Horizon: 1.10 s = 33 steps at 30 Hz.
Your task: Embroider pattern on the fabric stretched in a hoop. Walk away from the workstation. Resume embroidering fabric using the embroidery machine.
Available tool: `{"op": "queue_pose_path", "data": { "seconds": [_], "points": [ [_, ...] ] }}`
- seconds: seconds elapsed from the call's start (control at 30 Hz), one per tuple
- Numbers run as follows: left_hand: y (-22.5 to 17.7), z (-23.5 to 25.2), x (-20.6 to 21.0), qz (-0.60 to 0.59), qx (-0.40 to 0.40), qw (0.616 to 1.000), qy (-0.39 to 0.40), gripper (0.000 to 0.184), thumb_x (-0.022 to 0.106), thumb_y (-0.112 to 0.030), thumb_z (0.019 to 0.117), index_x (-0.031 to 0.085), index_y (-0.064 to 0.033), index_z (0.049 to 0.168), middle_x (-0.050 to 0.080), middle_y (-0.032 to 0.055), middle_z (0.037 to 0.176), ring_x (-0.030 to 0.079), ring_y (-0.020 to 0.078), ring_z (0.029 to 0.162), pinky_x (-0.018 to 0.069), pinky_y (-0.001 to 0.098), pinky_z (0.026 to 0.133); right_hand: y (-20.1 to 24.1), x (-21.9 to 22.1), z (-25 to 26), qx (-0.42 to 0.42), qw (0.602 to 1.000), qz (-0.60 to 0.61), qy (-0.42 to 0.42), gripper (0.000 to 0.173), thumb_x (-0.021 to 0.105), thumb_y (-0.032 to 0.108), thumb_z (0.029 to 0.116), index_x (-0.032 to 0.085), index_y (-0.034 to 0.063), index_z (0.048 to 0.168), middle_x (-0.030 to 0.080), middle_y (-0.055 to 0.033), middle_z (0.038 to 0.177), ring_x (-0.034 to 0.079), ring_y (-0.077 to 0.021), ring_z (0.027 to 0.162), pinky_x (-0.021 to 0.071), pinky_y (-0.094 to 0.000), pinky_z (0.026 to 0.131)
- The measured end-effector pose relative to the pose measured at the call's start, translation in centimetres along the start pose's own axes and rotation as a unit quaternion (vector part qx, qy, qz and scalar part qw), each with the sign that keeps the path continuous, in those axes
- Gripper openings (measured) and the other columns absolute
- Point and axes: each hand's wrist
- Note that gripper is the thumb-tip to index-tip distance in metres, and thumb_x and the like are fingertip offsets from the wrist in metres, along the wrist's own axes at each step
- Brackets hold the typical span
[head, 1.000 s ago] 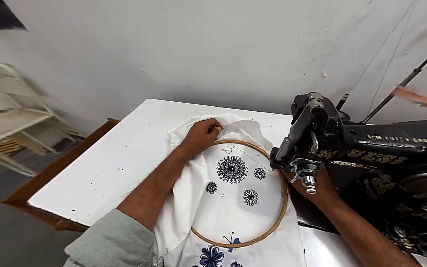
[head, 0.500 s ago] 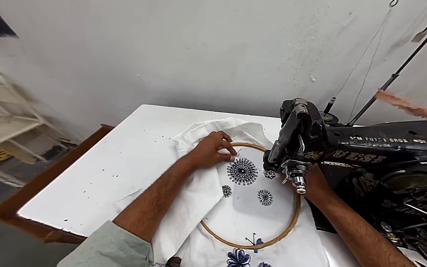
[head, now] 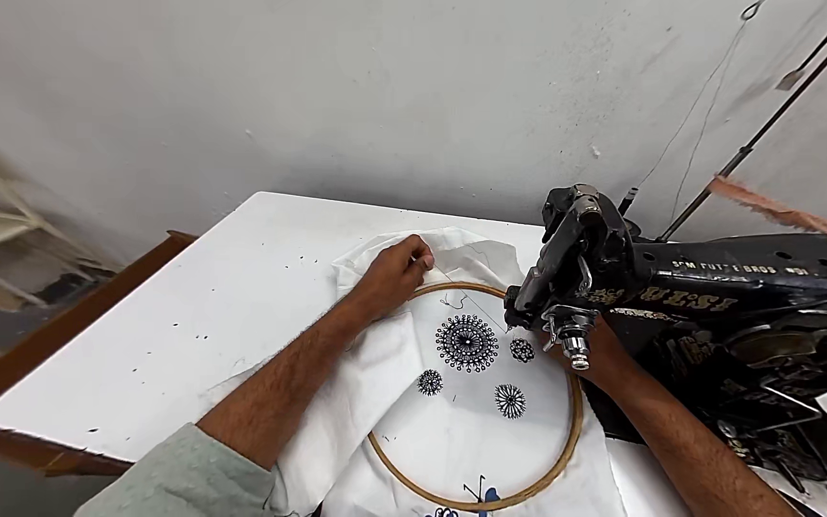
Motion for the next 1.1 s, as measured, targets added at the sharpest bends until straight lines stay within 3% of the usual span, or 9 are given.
{"op": "queue_pose_path", "data": {
  "seconds": [0.2,0.3,0.37,0.5,0.57,0.67,0.77,0.93,1.1],
  "points": [
    [0.8,-0.2,-0.7,-0.005,0.031,0.999,-0.033,0.014,0.059,-0.014,0.1036,0.066,-0.0019,0.102,0.065,0.0058,0.083,0.061,0.0115,0.070,0.0519,0.0298,0.066,0.7,-0.6,0.1,0.094,0.992,0.067,-0.057,0.013,0.058,-0.004,0.0968,0.065,-0.0106,0.106,0.064,-0.0263,0.100,0.062,-0.0329,0.096,0.0468,-0.0525,0.086],
    [0.9,-0.4,-0.6,0.053,0.139,0.988,0.045,0.020,0.063,-0.022,0.1000,0.075,-0.0066,0.108,0.069,0.0065,0.103,0.065,0.0149,0.090,0.0559,0.0348,0.079,1.0,-0.8,0.2,0.109,0.989,0.071,-0.071,0.010,0.061,-0.005,0.0943,0.066,-0.0097,0.101,0.064,-0.0239,0.094,0.061,-0.0304,0.089,0.0473,-0.0510,0.080],
    [0.5,-0.7,-0.1,0.095,0.169,0.974,0.113,0.034,0.062,-0.036,0.0995,0.075,-0.0143,0.121,0.067,0.0078,0.123,0.061,0.0223,0.115,0.0490,0.0474,0.098,1.5,-1.1,0.0,0.086,0.995,0.051,-0.013,0.011,0.068,-0.005,0.0906,0.066,-0.0104,0.100,0.065,-0.0245,0.093,0.062,-0.0315,0.089,0.0478,-0.0512,0.081],
    [-0.7,-1.2,1.5,0.148,0.192,0.954,0.176,0.047,0.062,-0.051,0.0947,0.071,-0.0249,0.133,0.055,0.0104,0.146,0.050,0.0306,0.132,0.0394,0.0601,0.101,-0.3,-0.1,0.7,-0.090,0.994,0.022,0.057,0.019,0.079,0.016,0.0874,0.074,0.0050,0.103,0.072,-0.0104,0.098,0.067,-0.0190,0.096,0.0519,-0.0434,0.088],
    [-1.3,-1.3,2.2,0.147,0.185,0.957,0.171,0.044,0.066,-0.050,0.0934,0.073,-0.0243,0.129,0.057,0.0086,0.145,0.052,0.0290,0.130,0.0407,0.0577,0.098,-0.4,-0.5,1.2,-0.089,0.991,0.021,0.102,0.020,0.079,0.023,0.0891,0.074,0.0093,0.103,0.072,-0.0059,0.096,0.067,-0.0146,0.094,0.0524,-0.0409,0.087],
    [-1.1,-1.0,2.6,0.135,0.178,0.966,0.131,0.027,0.067,-0.036,0.0971,0.079,-0.0178,0.114,0.065,0.0053,0.132,0.059,0.0245,0.121,0.0449,0.0535,0.099,0.5,-2.2,1.1,-0.001,0.987,0.008,0.161,0.007,0.074,0.009,0.0928,0.072,0.0016,0.093,0.068,-0.0111,0.086,0.064,-0.0191,0.084,0.0506,-0.0414,0.079],
    [-1.2,-0.8,2.2,0.143,0.168,0.970,0.098,0.016,0.066,-0.021,0.0984,0.078,-0.0103,0.099,0.070,0.0056,0.118,0.064,0.0227,0.112,0.0499,0.0483,0.097,1.4,-3.0,1.4,0.094,0.972,-0.044,0.211,0.022,0.062,0.006,0.1002,0.064,-0.0010,0.079,0.059,-0.0121,0.075,0.057,-0.0210,0.074,0.0455,-0.0399,0.070],
    [-0.5,-0.7,1.5,0.150,0.159,0.972,0.083,0.016,0.062,-0.018,0.0996,0.075,-0.0080,0.098,0.071,0.0067,0.114,0.064,0.0234,0.108,0.0509,0.0465,0.093,-0.6,-2.4,1.7,0.003,0.978,-0.005,0.210,0.014,0.075,0.021,0.0942,0.073,0.0077,0.091,0.068,-0.0041,0.079,0.064,-0.0131,0.077,0.0512,-0.0369,0.073],
    [-0.2,-0.6,1.0,0.100,0.140,0.982,0.081,0.016,0.060,-0.015,0.1015,0.071,-0.0039,0.102,0.070,0.0085,0.104,0.066,0.0185,0.094,0.0541,0.0391,0.084,0.4,-2.2,0.6,0.003,0.995,0.028,0.097,0.014,0.067,0.000,0.0945,0.065,-0.0001,0.081,0.061,-0.0102,0.074,0.057,-0.0180,0.070,0.0458,-0.0397,0.067]
  ]
}}
Point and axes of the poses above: each hand's wrist, its own z-axis towards the middle knuckle, its own x-axis out of the palm, y = z × x
